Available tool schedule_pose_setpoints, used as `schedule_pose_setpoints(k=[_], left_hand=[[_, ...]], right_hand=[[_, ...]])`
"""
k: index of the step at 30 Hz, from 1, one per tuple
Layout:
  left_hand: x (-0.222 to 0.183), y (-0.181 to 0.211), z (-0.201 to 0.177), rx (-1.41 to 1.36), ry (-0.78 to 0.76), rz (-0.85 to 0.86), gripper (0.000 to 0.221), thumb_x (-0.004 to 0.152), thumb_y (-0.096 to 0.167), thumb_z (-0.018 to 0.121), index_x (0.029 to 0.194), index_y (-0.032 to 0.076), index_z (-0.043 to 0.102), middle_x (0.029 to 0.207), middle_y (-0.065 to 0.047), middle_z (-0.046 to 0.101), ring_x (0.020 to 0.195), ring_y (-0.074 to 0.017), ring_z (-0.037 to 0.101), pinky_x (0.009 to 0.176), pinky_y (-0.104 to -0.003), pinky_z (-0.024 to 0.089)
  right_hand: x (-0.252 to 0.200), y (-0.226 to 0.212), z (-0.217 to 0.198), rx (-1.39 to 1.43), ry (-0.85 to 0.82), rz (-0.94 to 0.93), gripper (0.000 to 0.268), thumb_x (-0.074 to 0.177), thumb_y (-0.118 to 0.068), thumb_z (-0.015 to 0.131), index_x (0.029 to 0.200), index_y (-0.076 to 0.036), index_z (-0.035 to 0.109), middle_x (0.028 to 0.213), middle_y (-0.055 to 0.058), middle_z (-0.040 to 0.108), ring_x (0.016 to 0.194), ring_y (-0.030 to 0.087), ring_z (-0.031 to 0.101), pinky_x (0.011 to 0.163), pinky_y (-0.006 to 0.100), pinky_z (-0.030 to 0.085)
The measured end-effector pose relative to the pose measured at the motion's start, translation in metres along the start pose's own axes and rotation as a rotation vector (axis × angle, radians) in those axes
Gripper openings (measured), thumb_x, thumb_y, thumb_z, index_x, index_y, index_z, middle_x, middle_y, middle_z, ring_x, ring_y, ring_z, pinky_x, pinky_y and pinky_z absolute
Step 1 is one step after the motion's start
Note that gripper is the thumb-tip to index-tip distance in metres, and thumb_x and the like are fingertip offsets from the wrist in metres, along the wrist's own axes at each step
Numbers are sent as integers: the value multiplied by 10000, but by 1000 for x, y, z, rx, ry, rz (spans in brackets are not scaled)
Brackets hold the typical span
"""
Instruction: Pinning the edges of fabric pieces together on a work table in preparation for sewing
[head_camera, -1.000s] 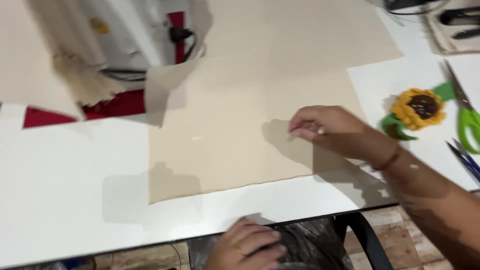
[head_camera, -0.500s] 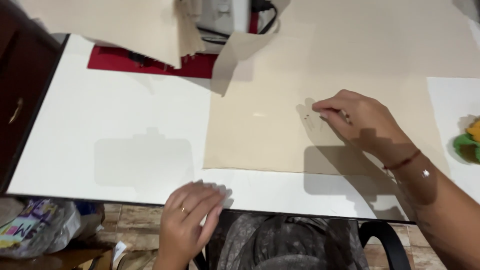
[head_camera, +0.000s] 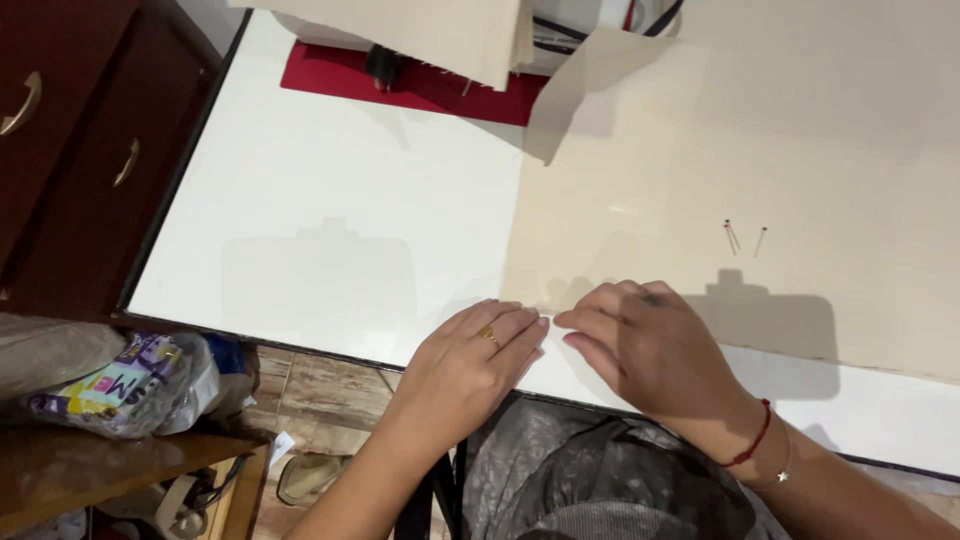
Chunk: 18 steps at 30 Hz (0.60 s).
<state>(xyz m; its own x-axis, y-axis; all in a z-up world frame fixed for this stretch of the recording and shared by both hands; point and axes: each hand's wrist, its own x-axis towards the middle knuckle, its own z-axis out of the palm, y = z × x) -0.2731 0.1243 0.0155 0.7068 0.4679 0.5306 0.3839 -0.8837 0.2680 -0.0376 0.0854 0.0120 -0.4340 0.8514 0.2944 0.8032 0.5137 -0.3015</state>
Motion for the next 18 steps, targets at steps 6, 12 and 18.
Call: schedule_pose_setpoints(k=[6, 12, 18], left_hand=[[-1, -12, 1, 59, -46, -25, 138, 1011, 90, 679, 1104, -11, 698, 1063, -113, 689, 906, -280, 638, 802, -404, 557], [6, -19, 7, 201, -129, 49, 244, 827, -79, 742, 1040, 14, 668, 976, -122, 693, 868, -256, 655, 727, -353, 563], [15, -27, 14, 358, -130, 160, 200, 846, -60, 679, 941, 100, 606, 915, -65, 635, 782, -210, 595, 681, -313, 480]], right_hand=[[5, 1, 7, -110, 61, 8, 155, 946, -236, 713, 1056, -147, 778, 925, -3, 710, 866, 215, 676, 750, 407, 492], [10, 2, 6, -129, -43, 100, 132, 968, -300, 665, 956, -184, 728, 942, -21, 716, 788, 193, 666, 773, 396, 469], [16, 8, 8, -80, -29, 60, 108, 921, -284, 742, 1023, -252, 722, 894, -40, 673, 908, 166, 664, 813, 360, 462]])
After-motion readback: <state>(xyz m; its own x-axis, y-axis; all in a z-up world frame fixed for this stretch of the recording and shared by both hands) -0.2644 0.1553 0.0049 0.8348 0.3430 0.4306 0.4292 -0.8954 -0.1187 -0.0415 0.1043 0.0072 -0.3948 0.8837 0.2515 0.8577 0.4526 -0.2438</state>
